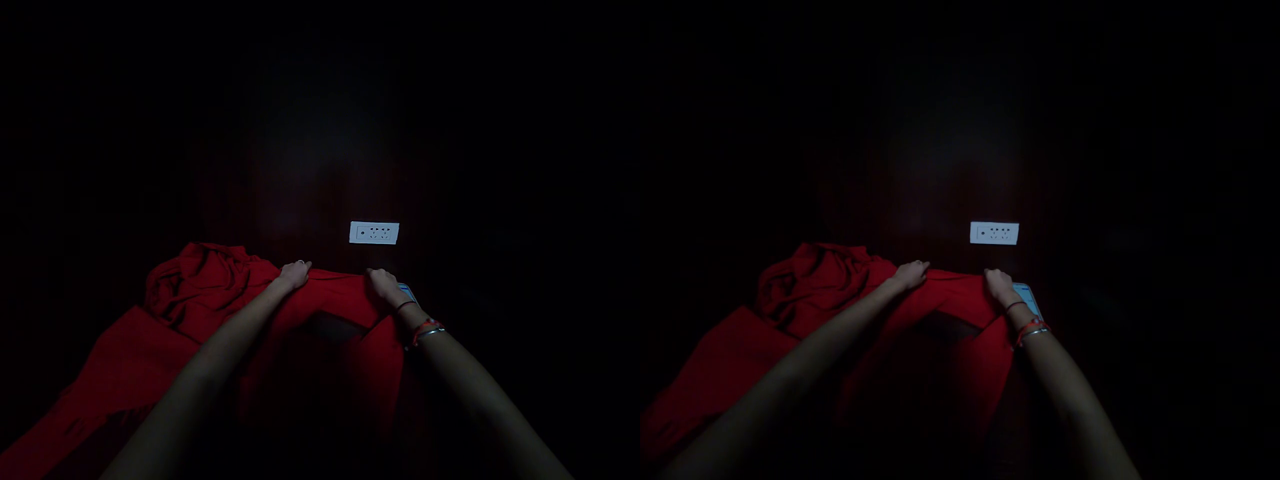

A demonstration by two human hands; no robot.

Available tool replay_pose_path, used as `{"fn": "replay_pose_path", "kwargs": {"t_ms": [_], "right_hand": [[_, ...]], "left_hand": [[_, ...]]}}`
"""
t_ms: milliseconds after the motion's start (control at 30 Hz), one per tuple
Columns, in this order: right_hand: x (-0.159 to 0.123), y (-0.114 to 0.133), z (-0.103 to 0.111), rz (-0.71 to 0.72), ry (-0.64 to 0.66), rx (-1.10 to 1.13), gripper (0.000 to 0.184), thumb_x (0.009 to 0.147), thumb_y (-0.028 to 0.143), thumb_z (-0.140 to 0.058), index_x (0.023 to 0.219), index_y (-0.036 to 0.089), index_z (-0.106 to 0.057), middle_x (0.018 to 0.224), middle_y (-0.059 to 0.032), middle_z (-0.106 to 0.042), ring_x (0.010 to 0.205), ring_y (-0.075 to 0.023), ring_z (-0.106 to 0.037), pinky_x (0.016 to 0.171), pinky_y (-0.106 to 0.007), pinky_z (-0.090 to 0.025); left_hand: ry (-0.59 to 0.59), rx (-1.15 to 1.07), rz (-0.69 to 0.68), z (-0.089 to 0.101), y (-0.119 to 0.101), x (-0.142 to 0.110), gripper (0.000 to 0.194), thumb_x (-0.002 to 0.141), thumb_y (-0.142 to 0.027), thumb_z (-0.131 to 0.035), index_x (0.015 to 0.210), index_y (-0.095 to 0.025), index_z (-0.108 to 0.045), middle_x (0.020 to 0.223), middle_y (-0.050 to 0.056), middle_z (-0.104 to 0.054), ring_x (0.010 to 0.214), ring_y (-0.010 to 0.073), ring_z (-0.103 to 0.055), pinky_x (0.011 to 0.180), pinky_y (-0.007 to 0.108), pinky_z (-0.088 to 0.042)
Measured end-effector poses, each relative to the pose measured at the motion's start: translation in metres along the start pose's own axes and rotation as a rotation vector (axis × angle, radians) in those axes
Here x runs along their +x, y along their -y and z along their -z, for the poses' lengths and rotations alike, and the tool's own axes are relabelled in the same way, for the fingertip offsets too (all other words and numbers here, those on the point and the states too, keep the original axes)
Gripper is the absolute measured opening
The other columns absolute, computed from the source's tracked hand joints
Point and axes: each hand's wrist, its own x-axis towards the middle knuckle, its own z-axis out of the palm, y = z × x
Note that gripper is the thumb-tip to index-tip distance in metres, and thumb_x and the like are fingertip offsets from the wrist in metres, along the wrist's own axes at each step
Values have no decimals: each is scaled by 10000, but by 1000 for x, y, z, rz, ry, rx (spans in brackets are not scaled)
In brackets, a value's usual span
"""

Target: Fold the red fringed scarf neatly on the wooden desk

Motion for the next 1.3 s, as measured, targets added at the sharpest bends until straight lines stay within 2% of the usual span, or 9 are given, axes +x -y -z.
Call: {"fn": "replay_pose_path", "kwargs": {"t_ms": [133,233,300,367,533,733,900,1033,1300], "right_hand": [[0,8,-17,-19,8,-27,317,809,102,-304,1025,129,-534,943,-162,-614,869,-231,-586,659,-291,-422],[-5,8,-20,-15,7,-37,323,809,93,-304,1052,139,-511,979,-149,-598,882,-223,-578,673,-287,-421],[-11,9,-19,-1,-25,-41,311,812,109,-321,1062,144,-501,1026,-146,-571,895,-214,-566,694,-282,-417],[-21,9,-16,47,-100,-36,294,809,137,-354,1063,145,-501,1059,-145,-542,932,-213,-536,737,-285,-407],[-60,5,-12,291,-165,131,243,792,145,-401,972,156,-563,1008,-98,-540,931,-174,-494,834,-273,-370],[-126,4,-21,300,-117,364,333,722,72,-431,1024,128,-560,1035,-105,-528,956,-174,-485,868,-300,-377],[-164,26,-30,420,-41,382,487,712,39,-381,1179,144,-467,1200,-108,-459,1111,-176,-403,940,-334,-325],[-168,41,-38,435,30,340,484,757,95,-395,1234,178,-413,1218,-100,-457,1120,-191,-393,919,-355,-335],[-165,41,-40,328,-27,218,193,810,178,-407,894,173,-580,947,-92,-571,901,-211,-490,746,-309,-389]], "left_hand": [[54,85,13,-21,-18,1,554,729,-140,-473,1259,-215,-332,1141,160,-460,945,281,-533,738,392,-425],[170,87,53,-26,-23,1,716,710,-292,-554,1326,-247,-191,1234,170,-377,1032,316,-476,780,407,-406],[216,57,112,-27,-25,-2,760,710,-386,-553,1338,-236,-152,1250,177,-361,1067,331,-444,806,422,-387],[162,62,108,-26,-28,-12,700,728,-359,-539,1326,-226,-201,1240,169,-379,1084,328,-424,832,432,-366],[-65,-58,-144,-31,-57,-67,353,778,-297,-481,1095,-144,-503,1119,137,-493,1018,257,-467,845,373,-380],[-90,-305,-453,-53,-90,-135,242,838,-304,-413,948,-158,-571,968,58,-586,916,156,-511,856,270,-392],[-54,-213,-584,-67,-76,-155,279,873,-176,-309,1021,-174,-545,1126,42,-527,1096,137,-408,965,280,-297],[-30,-191,-431,-77,-61,-160,346,887,-225,-281,1207,-191,-409,1284,46,-402,1201,141,-308,988,308,-266],[-2,-68,-444,-75,-30,-175,361,844,-143,-353,1183,-229,-442,1303,24,-384,1231,147,-270,1006,296,-239]]}}
